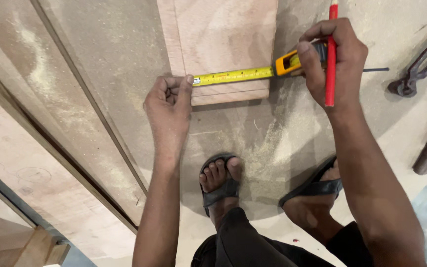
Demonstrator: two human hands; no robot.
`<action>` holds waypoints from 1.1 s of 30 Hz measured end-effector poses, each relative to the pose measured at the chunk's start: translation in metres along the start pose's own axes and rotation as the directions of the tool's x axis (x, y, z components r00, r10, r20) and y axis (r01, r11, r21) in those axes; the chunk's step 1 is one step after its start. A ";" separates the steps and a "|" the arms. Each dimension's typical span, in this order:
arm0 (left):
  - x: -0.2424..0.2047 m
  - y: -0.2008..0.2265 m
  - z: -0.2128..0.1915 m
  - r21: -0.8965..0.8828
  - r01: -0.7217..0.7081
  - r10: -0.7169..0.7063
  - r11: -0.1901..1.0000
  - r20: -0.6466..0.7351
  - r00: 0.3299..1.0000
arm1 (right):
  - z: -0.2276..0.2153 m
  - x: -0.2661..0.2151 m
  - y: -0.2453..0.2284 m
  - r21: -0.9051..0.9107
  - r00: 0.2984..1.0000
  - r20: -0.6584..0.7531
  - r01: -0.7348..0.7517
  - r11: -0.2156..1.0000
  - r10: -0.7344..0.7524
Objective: The person measures a piece of wood with a tape measure, marks it with a pencil, hammers a wooden block onto the surface, and cuts the wood using a circular saw.
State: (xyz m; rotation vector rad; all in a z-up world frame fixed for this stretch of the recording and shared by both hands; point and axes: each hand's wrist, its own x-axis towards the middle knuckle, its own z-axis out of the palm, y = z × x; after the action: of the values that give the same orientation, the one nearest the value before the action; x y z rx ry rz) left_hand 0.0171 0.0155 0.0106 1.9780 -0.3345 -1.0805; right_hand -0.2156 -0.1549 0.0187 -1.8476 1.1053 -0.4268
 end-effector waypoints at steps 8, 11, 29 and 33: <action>0.004 -0.007 0.005 0.104 -0.081 0.082 0.991 -0.005 0.997 | 0.005 -0.005 0.011 -0.126 0.992 -0.058 0.100 0.987 -0.108; 0.003 -0.009 0.003 0.104 -0.112 0.112 0.988 0.001 0.994 | 0.013 0.004 0.010 -0.129 0.981 -0.122 0.134 0.983 -0.150; -0.001 -0.002 0.008 0.075 -0.083 0.085 0.994 -0.022 0.996 | 0.030 -0.003 -0.061 0.151 0.996 0.000 0.088 0.985 -0.089; 0.000 -0.004 0.007 0.077 -0.080 0.082 0.994 -0.023 0.996 | 0.029 -0.005 -0.048 0.063 0.997 0.046 0.066 0.996 -0.069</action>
State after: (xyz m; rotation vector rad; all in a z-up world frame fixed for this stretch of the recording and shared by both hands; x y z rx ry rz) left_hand 0.0111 0.0140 0.0056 2.0260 -0.4437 -1.0025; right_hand -0.1748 -0.1266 0.0443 -1.8353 0.9892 -0.4481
